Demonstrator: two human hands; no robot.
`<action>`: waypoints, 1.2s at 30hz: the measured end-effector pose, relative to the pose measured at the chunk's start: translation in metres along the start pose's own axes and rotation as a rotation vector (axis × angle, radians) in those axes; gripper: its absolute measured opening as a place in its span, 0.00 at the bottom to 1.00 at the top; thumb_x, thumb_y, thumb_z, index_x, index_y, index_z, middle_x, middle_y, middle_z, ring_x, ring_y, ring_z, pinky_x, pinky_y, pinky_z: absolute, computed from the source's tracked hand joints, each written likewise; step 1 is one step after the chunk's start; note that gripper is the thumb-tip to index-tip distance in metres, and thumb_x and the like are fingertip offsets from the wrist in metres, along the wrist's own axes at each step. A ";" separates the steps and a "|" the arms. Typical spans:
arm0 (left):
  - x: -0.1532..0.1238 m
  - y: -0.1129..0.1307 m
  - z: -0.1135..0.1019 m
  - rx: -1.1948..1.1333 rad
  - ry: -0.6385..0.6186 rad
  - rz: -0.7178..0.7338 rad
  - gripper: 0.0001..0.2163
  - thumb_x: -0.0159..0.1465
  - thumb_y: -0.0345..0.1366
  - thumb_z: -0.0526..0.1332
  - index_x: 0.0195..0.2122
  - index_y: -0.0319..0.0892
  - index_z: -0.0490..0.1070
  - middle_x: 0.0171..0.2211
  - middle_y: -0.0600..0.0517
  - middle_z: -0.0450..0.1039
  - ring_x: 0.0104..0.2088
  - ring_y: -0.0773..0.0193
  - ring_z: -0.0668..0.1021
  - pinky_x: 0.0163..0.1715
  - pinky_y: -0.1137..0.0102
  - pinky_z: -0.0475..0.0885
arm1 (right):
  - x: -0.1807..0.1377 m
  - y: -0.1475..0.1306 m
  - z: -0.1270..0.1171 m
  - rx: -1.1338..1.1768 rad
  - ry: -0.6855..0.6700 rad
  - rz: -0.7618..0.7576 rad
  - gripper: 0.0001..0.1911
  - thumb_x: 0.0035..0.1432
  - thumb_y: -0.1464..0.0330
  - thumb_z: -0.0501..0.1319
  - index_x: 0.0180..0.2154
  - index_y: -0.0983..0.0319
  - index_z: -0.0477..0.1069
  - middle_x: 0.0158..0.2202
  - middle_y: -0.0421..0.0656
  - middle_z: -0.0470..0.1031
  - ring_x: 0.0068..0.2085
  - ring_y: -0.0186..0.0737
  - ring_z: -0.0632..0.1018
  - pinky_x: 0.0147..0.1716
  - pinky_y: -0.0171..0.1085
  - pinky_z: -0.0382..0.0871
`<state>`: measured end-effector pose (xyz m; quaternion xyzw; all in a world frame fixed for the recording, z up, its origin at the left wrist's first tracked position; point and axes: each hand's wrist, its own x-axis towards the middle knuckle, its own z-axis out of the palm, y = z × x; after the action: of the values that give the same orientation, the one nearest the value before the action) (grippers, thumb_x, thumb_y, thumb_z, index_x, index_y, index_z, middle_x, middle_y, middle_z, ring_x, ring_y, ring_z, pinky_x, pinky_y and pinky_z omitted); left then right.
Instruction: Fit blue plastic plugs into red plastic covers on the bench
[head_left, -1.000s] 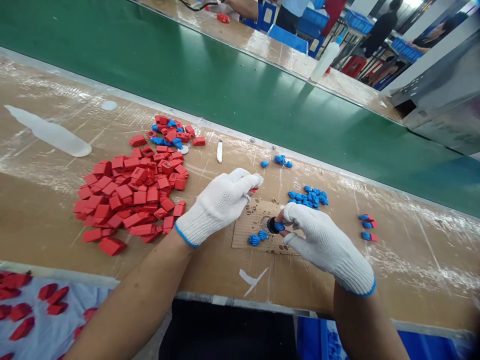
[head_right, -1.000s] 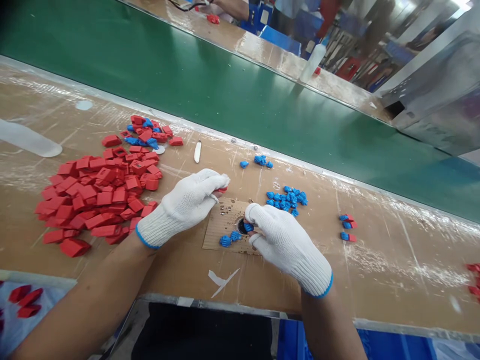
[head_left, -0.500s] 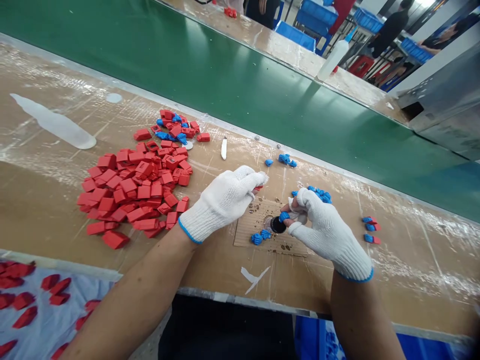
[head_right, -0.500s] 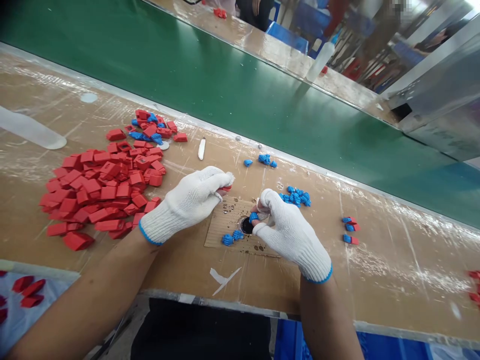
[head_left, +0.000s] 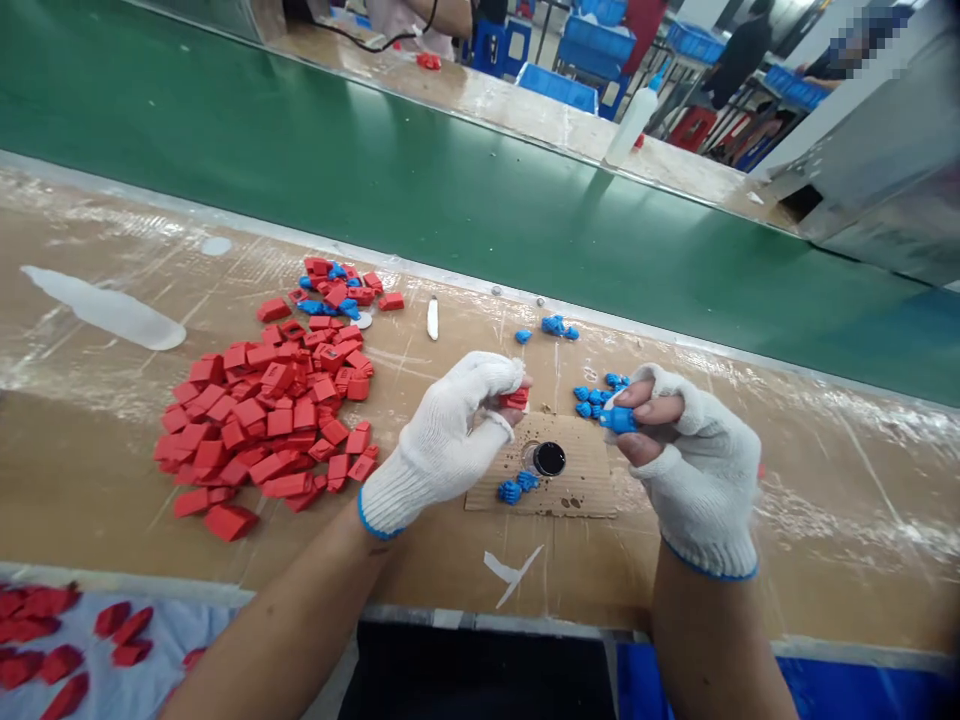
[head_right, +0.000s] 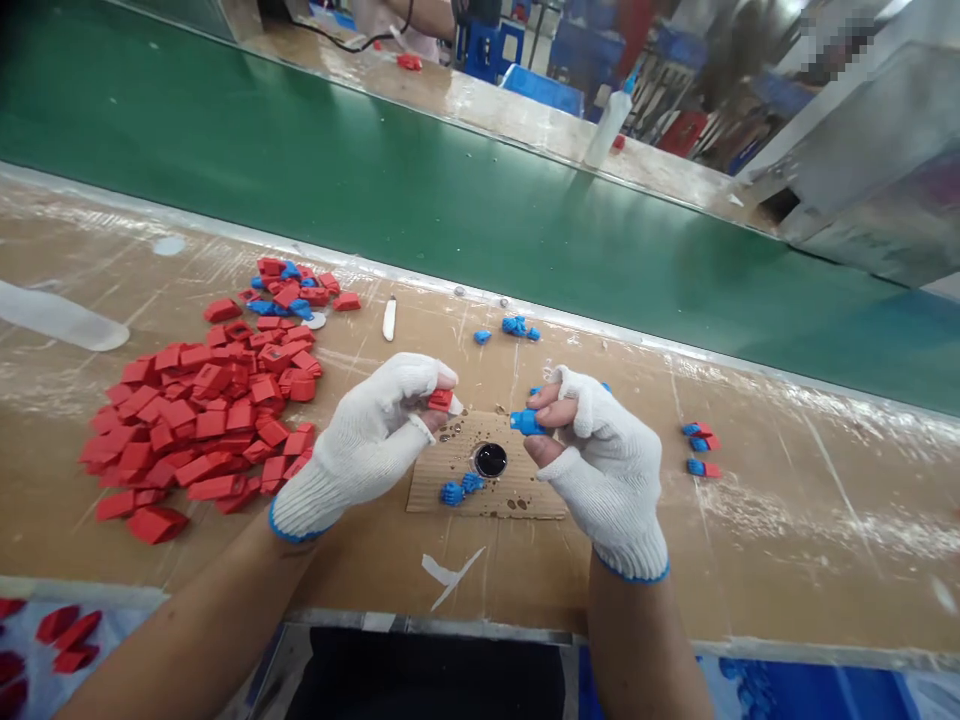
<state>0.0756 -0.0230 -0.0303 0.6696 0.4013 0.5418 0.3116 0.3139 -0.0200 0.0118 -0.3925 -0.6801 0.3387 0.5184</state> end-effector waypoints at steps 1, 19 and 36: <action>-0.002 0.003 0.003 -0.059 -0.011 -0.045 0.08 0.70 0.28 0.63 0.49 0.39 0.77 0.46 0.45 0.81 0.44 0.60 0.84 0.48 0.62 0.83 | -0.001 0.000 0.003 0.003 0.029 -0.002 0.10 0.57 0.74 0.72 0.37 0.52 0.79 0.41 0.42 0.81 0.47 0.50 0.82 0.50 0.56 0.82; -0.013 0.011 0.019 -0.553 0.059 -0.254 0.19 0.65 0.48 0.75 0.49 0.47 0.69 0.42 0.49 0.83 0.40 0.61 0.85 0.43 0.64 0.83 | -0.018 0.007 0.012 0.142 0.048 -0.014 0.08 0.63 0.72 0.72 0.39 0.53 0.77 0.43 0.43 0.82 0.47 0.51 0.83 0.59 0.63 0.77; -0.012 0.020 0.022 -0.758 -0.007 -0.319 0.11 0.60 0.30 0.78 0.38 0.43 0.77 0.36 0.52 0.86 0.35 0.64 0.85 0.36 0.71 0.82 | -0.017 0.003 0.019 0.144 -0.064 -0.173 0.12 0.65 0.78 0.69 0.43 0.55 0.77 0.46 0.41 0.82 0.49 0.44 0.85 0.49 0.45 0.82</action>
<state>0.1003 -0.0428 -0.0244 0.4386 0.2711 0.5939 0.6176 0.2984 -0.0348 -0.0033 -0.2829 -0.7015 0.3531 0.5507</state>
